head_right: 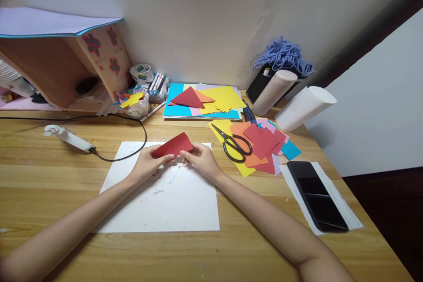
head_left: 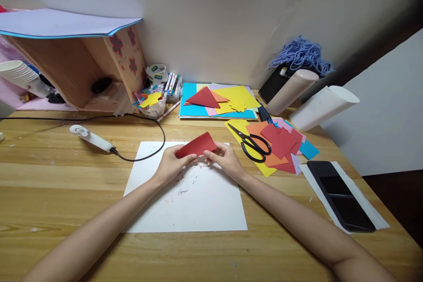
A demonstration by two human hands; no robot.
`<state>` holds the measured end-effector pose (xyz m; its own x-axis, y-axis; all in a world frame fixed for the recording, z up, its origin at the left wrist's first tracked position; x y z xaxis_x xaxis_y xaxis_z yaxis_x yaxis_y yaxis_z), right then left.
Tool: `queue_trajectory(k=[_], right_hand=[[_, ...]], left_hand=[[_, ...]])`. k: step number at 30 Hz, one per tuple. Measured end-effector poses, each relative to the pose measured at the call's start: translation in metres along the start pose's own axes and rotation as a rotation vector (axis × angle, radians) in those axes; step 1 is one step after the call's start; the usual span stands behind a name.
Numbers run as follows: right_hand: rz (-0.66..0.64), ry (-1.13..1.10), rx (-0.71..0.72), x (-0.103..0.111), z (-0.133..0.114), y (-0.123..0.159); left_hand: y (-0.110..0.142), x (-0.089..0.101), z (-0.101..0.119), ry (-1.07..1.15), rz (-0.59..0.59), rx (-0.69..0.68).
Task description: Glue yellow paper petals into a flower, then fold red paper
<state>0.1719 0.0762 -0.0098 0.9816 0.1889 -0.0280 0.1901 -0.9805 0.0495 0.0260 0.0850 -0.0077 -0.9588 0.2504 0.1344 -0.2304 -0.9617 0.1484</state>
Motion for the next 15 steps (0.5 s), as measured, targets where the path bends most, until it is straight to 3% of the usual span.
queue_trajectory(k=[5, 10, 15], right_hand=[[-0.097, 0.078, -0.014, -0.013, 0.002, 0.003], [-0.077, 0.182, 0.010, -0.011, 0.002, 0.004], [-0.025, 0.171, 0.036, -0.006, 0.002, 0.004]], left_hand=[[0.001, -0.002, 0.006, 0.002, 0.012, -0.067], [0.003, -0.011, 0.005, 0.051, -0.075, -0.061], [0.003, -0.010, 0.004, -0.048, -0.070, -0.065]])
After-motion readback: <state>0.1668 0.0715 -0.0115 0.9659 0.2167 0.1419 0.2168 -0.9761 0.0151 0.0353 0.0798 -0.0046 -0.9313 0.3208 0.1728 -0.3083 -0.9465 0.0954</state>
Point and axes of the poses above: each hand's wrist, its own y-axis away from the middle knuckle, its own x-axis out of the back of the hand, z = x × y, the point moved 8 cm from there along -y, towards the middle knuckle, and after that the axes turned 1 degree about -x, right-handed, at the moved point
